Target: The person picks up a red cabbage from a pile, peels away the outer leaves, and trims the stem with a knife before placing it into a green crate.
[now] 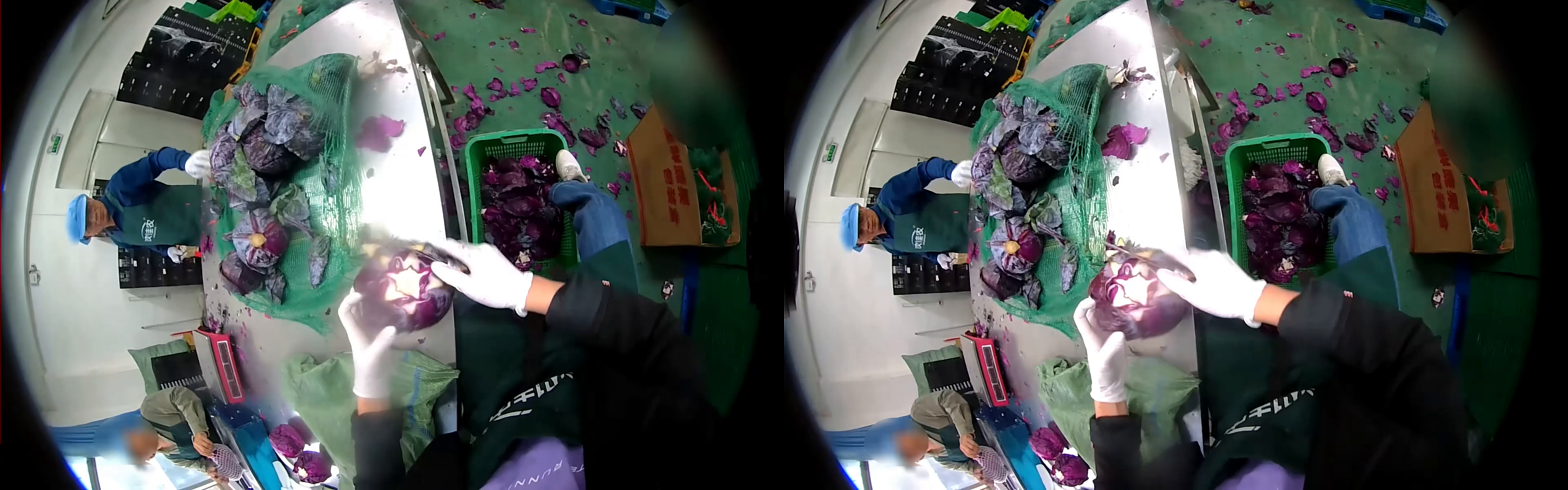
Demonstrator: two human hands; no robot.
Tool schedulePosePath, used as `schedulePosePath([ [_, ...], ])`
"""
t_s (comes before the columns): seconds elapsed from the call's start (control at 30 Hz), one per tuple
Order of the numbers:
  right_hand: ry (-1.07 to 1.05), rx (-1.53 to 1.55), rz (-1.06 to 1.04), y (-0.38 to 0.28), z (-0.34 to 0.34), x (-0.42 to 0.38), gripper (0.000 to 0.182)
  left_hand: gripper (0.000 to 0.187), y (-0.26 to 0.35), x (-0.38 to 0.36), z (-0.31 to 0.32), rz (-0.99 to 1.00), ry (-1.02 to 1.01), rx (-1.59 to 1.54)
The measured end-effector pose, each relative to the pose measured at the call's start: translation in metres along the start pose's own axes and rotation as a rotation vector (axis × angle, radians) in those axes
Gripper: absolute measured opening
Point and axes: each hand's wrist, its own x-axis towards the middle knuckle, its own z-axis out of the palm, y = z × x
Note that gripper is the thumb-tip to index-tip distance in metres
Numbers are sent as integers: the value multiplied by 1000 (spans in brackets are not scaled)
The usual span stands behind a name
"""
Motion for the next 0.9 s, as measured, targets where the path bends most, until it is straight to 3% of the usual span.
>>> schedulePosePath([
  [0.03,135,-138,-190,3,-1,6,55,53,-4,10,1,50,-75,-128],
  [0.13,59,-208,-146,2,-14,10,57,34,3,29,4,9,50,41],
  [0.23,100,-353,-217,5,-14,7,54,50,4,46,20,-22,131,366],
  [0.27,101,-422,-226,6,-16,8,52,61,-3,52,23,142,7,426],
  [0.3,101,-488,-230,8,-19,10,50,59,0,51,22,54,-6,539],
  [0.37,88,-564,-152,1,-31,20,36,56,-1,49,31,10,-10,427],
  [0.43,315,-318,-86,56,-35,65,39,57,7,38,40,41,-31,470],
  [0.5,219,-179,48,66,-45,68,44,57,6,37,39,156,-31,510],
  [0.57,168,-46,234,27,-46,44,49,61,3,27,35,50,95,314],
  [0.67,190,-74,43,15,-14,-7,49,66,-30,6,4,99,261,570],
  [0.77,75,-143,-166,3,11,-34,59,70,-18,0,23,11,252,352],
  [0.8,37,-180,-120,0,11,-32,60,78,-3,-3,40,-168,345,344],
  [0.9,-76,-296,-67,-9,-3,-23,61,82,-17,0,39,65,286,365],
])
